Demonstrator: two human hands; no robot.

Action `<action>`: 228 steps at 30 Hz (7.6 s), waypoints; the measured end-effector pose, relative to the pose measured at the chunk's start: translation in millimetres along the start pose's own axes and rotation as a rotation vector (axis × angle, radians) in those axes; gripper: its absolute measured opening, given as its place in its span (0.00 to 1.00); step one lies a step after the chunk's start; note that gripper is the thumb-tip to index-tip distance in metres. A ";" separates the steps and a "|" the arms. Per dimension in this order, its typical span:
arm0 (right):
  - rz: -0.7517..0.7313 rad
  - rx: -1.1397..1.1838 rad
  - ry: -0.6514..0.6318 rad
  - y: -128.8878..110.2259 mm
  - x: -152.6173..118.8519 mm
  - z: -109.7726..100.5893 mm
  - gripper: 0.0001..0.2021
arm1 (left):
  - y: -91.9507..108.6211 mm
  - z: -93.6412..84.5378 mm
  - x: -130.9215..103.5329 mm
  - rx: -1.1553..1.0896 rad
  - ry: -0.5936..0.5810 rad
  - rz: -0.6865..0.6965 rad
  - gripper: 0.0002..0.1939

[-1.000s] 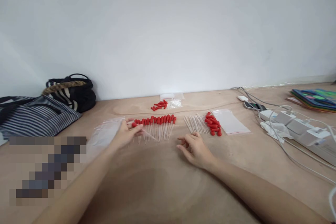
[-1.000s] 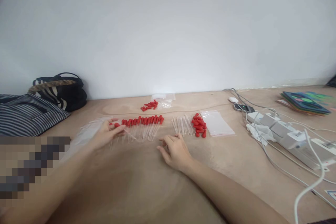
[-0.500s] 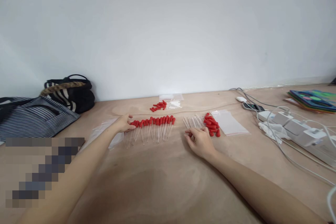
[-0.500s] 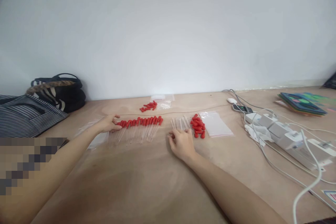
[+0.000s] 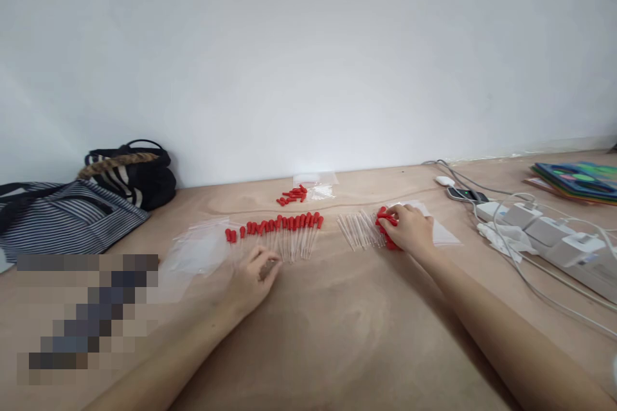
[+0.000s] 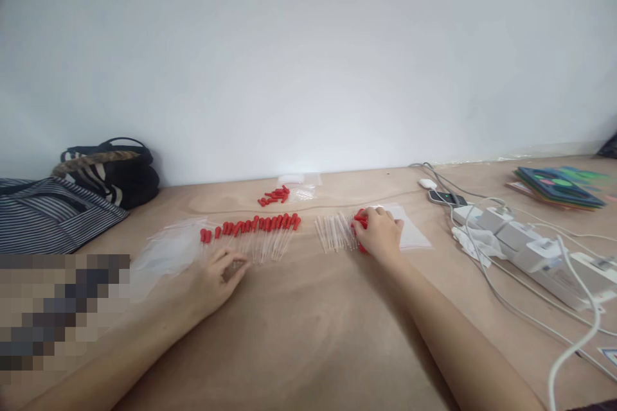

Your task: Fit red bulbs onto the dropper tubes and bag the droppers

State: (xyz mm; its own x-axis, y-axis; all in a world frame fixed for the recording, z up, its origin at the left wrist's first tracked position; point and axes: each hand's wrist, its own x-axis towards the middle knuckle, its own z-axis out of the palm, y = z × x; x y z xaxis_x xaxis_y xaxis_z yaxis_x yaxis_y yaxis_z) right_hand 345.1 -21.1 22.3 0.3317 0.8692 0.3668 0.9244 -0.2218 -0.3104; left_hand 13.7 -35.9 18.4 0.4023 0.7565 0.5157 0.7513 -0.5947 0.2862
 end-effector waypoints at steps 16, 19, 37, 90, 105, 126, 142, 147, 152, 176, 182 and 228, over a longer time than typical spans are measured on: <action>0.140 0.002 -0.175 16.3 11.6 1.8 0.15 | 98.5 83.3 99.4 -0.098 -0.288 -0.230 0.06; 0.139 0.002 -0.180 16.9 12.8 2.9 0.15 | 100.8 90.6 119.3 -0.058 -0.347 -0.378 0.11; 0.063 0.144 -0.030 9.5 11.3 5.9 0.11 | 93.7 80.8 124.7 -0.182 -0.368 -0.485 0.19; -0.607 1.080 -0.360 -59.3 -75.8 16.4 0.05 | 52.7 33.8 -3.5 -0.175 0.055 0.376 0.14; -0.690 0.851 -0.299 -57.7 -69.7 11.0 0.07 | 49.6 40.8 -3.2 -0.233 0.050 0.258 0.10; -0.677 0.878 -0.387 -61.2 -66.6 8.4 0.14 | 56.0 32.4 -1.0 -0.329 0.030 0.230 0.10; -0.476 0.425 0.102 -31.3 -39.9 15.7 0.08 | -36.2 -37.6 53.1 -0.435 0.046 -0.725 0.16; -0.471 0.408 0.096 -32.2 -40.5 16.7 0.08 | -57.3 -40.8 49.0 -0.060 -0.154 -0.810 0.14; -0.463 0.388 0.089 -32.7 -41.2 15.0 0.07 | -52.7 -27.1 49.5 0.306 -0.242 -0.668 0.10; -0.054 0.062 -0.107 25.1 12.6 -9.1 0.11 | 85.4 80.2 123.1 0.426 -0.424 -0.355 0.10; -0.224 0.027 -0.162 26.3 16.6 -2.4 0.09 | 86.7 84.8 128.7 0.434 -0.451 -0.374 0.12; -0.580 0.975 -0.440 -58.0 -69.3 15.5 0.06 | 46.3 27.1 -3.0 -0.130 0.019 0.271 0.11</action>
State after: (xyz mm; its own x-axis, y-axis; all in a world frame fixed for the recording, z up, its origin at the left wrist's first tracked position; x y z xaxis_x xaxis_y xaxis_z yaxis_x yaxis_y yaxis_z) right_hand 265.5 -61.7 1.3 -0.3512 0.8467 0.3997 0.3220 0.5101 -0.7976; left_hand 61.4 -58.4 8.2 0.5680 0.5609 0.6024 0.5442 -0.8050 0.2364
